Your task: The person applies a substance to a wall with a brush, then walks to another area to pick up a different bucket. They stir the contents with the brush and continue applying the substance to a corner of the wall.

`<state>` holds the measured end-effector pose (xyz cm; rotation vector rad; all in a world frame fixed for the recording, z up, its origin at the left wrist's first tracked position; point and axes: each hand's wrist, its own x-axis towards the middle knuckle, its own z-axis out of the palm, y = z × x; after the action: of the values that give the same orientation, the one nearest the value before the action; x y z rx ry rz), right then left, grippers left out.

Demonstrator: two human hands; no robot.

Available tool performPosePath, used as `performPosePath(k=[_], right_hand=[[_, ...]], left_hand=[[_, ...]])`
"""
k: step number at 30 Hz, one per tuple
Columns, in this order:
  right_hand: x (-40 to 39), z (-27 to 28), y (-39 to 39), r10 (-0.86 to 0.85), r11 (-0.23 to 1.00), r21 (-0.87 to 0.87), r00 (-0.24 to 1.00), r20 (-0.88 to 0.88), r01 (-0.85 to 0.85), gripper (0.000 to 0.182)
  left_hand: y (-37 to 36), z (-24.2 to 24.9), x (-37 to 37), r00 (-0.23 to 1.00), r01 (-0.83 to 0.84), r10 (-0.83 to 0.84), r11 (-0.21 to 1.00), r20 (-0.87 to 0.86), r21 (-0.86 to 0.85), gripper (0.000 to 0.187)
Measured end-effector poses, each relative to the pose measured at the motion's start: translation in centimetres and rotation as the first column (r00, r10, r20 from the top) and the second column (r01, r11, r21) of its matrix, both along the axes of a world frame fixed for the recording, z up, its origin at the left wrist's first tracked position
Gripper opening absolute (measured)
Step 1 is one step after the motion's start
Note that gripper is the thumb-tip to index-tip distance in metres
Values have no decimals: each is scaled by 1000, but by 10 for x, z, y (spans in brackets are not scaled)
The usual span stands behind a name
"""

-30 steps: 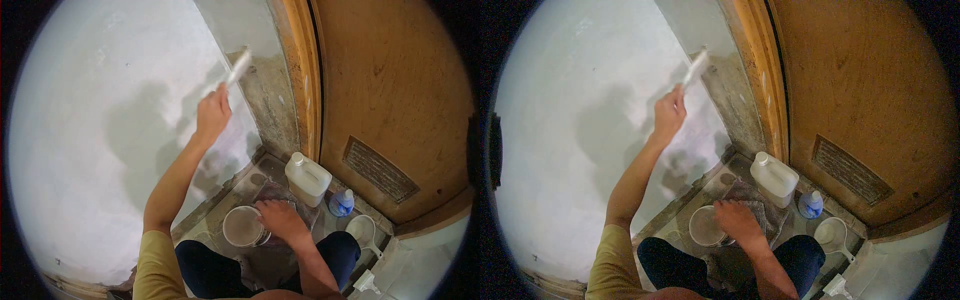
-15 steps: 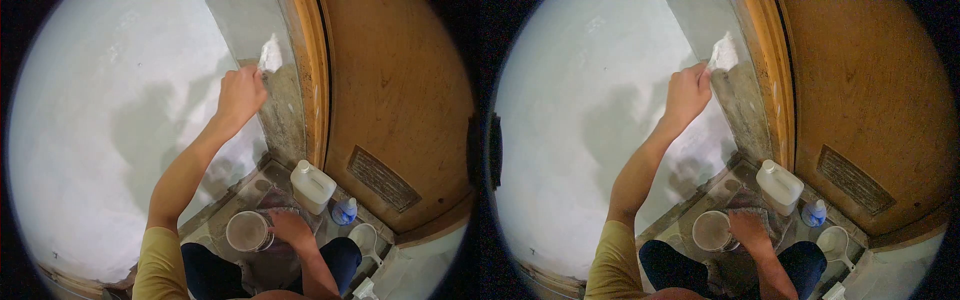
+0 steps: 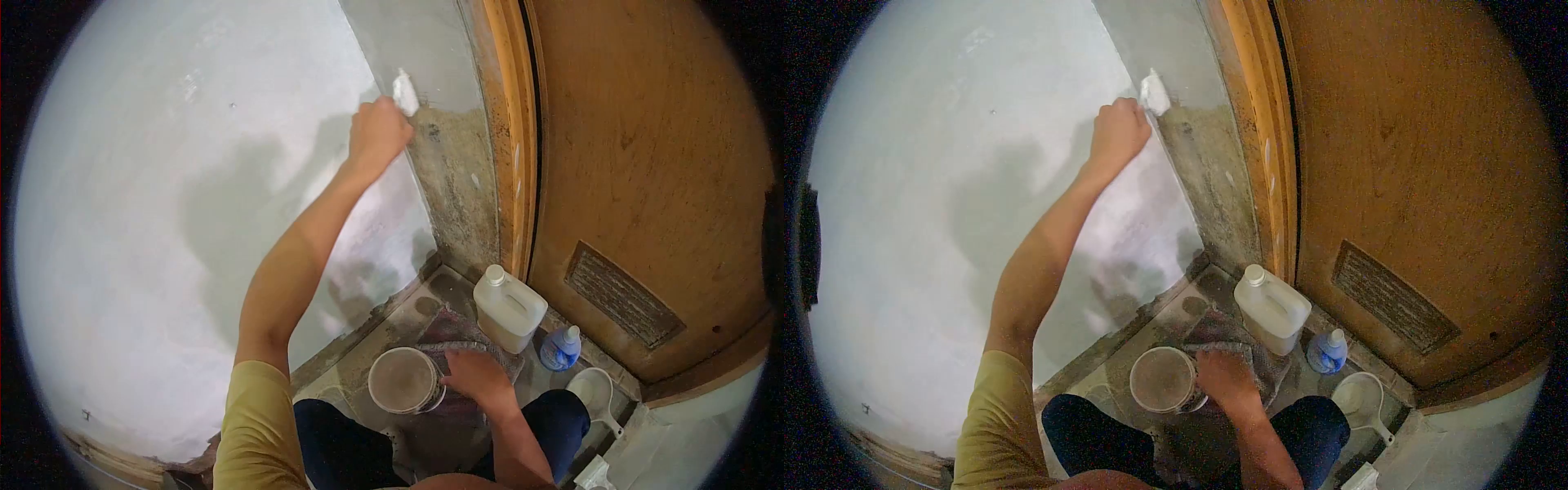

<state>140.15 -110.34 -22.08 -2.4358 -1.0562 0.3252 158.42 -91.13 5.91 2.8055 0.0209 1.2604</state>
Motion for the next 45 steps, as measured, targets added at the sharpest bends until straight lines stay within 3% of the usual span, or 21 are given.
performPosePath(k=[5,7,8,10,11,14,16,18,22,28,30,34,36,38,40,44,45], right_hand=[[0,9,4,33,999,6,999,-7,-33,39],[0,4,4,41,999,14,999,-3,-41,38],[-1,6,4,36,999,21,999,36,-37,35],[-2,5,2,28,999,29,997,73,-30,32],[-3,4,2,23,999,35,996,85,-26,30],[-5,12,3,7,999,53,997,76,-11,26],[-4,17,4,-2,999,54,998,56,-1,24],[-1,20,4,20,997,-75,996,-88,-27,40],[0,12,1,42,998,-38,997,-57,-44,39],[4,14,-2,36,999,16,999,-29,-36,38],[5,11,-2,21,995,101,1000,12,-22,23],[9,1,6,8,996,89,1000,-21,-6,23],[12,6,9,38,996,-70,991,-128,-47,38],[12,4,11,36,998,-50,992,-124,-42,38],[12,-1,9,27,999,-34,992,-124,-31,38],[14,-1,5,24,1000,-11,999,-40,-24,37],[13,3,5,12,999,-29,999,-30,-13,37]], left_hand=[[-38,6,-61,978,198,-197,980,-62,2,23],[-34,10,-79,933,354,-346,932,97,-81,23],[-29,13,-81,931,359,-352,930,94,-83,23],[-14,21,-84,983,184,-183,977,13,-111,23],[0,20,-76,983,186,-186,977,14,-108,23],[49,-2,-22,997,64,-66,997,46,50,23],[64,-14,4,999,15,-15,1000,46,9,22],[67,-19,22,999,-37,38,999,31,-14,22],[61,-28,37,993,-111,113,990,21,-85,22],[31,-27,24,997,-14,13,1000,75,10,23],[7,-19,3,998,-2,1,1000,60,3,22],[-36,-7,-28,996,76,-80,994,44,75,21],[-52,-2,-43,994,109,-111,989,8,100,20],[-61,1,-63,990,144,-142,982,-29,121,20],[-65,-1,-86,944,331,-331,943,-10,38,21],[-46,-4,-99,952,307,-306,951,32,-28,21],[-40,-2,-93,975,224,-224,975,-1,-15,22]])
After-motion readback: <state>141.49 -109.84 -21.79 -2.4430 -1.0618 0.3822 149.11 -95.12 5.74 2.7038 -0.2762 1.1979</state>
